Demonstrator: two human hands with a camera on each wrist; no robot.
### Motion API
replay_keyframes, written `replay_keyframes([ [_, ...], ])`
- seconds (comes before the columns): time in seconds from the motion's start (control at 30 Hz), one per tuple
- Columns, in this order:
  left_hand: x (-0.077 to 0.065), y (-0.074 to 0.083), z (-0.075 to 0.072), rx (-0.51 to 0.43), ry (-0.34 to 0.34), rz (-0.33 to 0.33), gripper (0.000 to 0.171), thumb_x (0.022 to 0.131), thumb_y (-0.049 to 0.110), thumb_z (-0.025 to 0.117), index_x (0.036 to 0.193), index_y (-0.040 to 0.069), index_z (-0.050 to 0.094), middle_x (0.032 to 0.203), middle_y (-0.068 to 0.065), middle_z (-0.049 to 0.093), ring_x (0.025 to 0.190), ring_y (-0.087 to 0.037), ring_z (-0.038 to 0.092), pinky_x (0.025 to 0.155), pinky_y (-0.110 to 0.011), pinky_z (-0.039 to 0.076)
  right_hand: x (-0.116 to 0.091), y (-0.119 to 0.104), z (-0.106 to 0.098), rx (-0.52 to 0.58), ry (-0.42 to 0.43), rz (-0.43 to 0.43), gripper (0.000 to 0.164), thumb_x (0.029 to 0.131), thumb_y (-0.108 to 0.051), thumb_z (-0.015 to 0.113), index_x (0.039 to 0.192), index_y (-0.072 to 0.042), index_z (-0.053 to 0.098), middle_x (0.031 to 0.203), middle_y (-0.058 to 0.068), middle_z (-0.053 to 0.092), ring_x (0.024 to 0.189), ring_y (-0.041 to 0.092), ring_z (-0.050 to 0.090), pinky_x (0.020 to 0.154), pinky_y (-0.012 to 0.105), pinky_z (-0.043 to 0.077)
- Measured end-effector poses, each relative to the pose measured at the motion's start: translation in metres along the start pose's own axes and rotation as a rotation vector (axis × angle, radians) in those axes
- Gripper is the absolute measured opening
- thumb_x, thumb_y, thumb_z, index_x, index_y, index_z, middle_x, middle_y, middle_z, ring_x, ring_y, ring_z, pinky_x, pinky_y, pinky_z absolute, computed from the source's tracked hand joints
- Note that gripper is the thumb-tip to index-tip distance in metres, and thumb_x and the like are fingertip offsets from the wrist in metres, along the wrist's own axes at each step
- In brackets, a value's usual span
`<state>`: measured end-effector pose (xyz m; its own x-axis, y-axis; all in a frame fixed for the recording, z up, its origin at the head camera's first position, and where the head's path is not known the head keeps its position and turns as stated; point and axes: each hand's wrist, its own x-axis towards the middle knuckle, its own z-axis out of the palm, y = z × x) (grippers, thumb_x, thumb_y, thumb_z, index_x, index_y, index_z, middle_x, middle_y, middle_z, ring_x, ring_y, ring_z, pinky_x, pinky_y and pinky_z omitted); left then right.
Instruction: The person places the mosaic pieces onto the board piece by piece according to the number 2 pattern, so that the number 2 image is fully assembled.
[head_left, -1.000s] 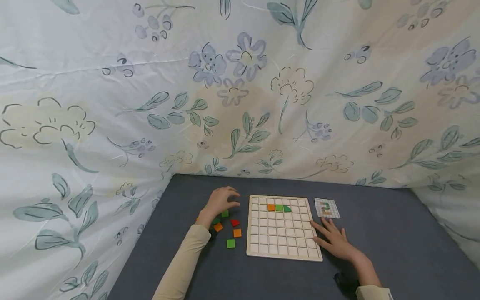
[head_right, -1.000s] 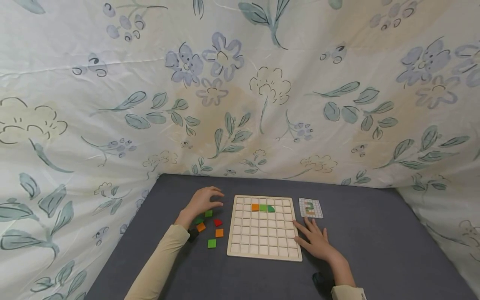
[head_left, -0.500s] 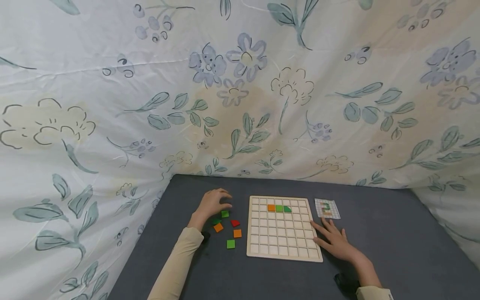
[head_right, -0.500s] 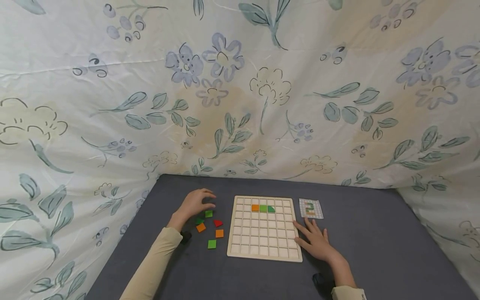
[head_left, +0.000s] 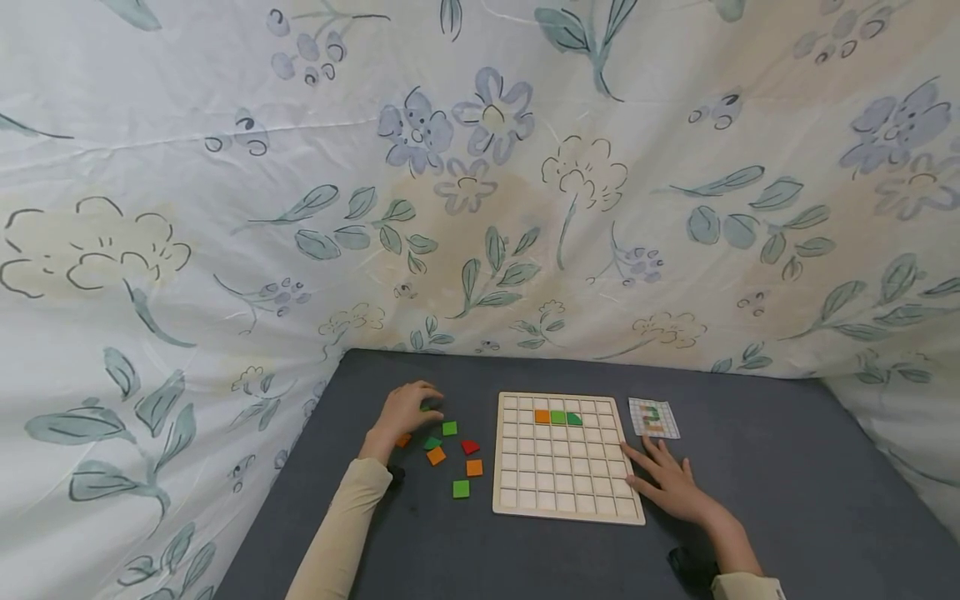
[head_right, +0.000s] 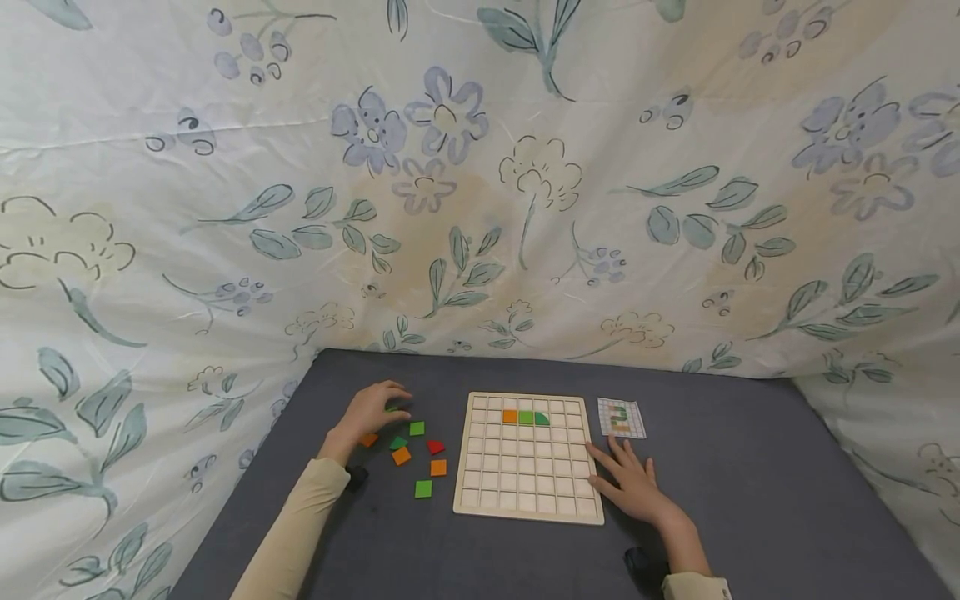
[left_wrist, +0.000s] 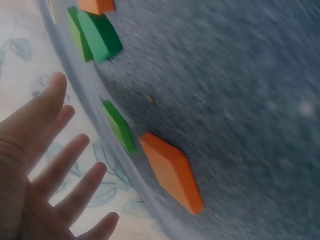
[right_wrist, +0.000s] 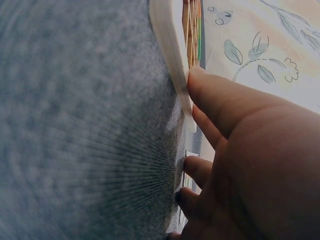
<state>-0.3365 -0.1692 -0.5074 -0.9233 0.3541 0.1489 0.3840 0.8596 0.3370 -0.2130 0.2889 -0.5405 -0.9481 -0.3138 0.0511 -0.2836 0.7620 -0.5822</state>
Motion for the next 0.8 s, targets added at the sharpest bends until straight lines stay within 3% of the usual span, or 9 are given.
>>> replay_keyframes([
  [0.23, -0.005, -0.008, -0.001, 0.037, -0.010, -0.055, 0.036, 0.077, 0.032, 0.074, 0.110, 0.017, 0.069, 0.121, -0.007, 0.059, 0.112, -0.029, 0.054, 0.098, -0.054, 0.039, 0.000, 0.000, 0.000, -0.002, -0.001, 0.005, 0.055, 0.092, -0.032, 0.055, 0.141, -0.009, 0.040, 0.146, 0.033, 0.018, 0.130, 0.061, 0.007, 0.089, 0.081, -0.001],
  [0.8, -0.010, -0.018, -0.005, 0.078, -0.018, -0.113, 0.037, 0.074, 0.033, 0.077, 0.107, 0.016, 0.071, 0.117, -0.007, 0.061, 0.106, -0.031, 0.057, 0.091, -0.056, 0.043, -0.001, -0.003, 0.001, -0.007, 0.010, 0.004, 0.056, 0.092, -0.031, 0.056, 0.141, -0.009, 0.041, 0.146, 0.033, 0.018, 0.130, 0.061, 0.007, 0.090, 0.081, 0.000],
])
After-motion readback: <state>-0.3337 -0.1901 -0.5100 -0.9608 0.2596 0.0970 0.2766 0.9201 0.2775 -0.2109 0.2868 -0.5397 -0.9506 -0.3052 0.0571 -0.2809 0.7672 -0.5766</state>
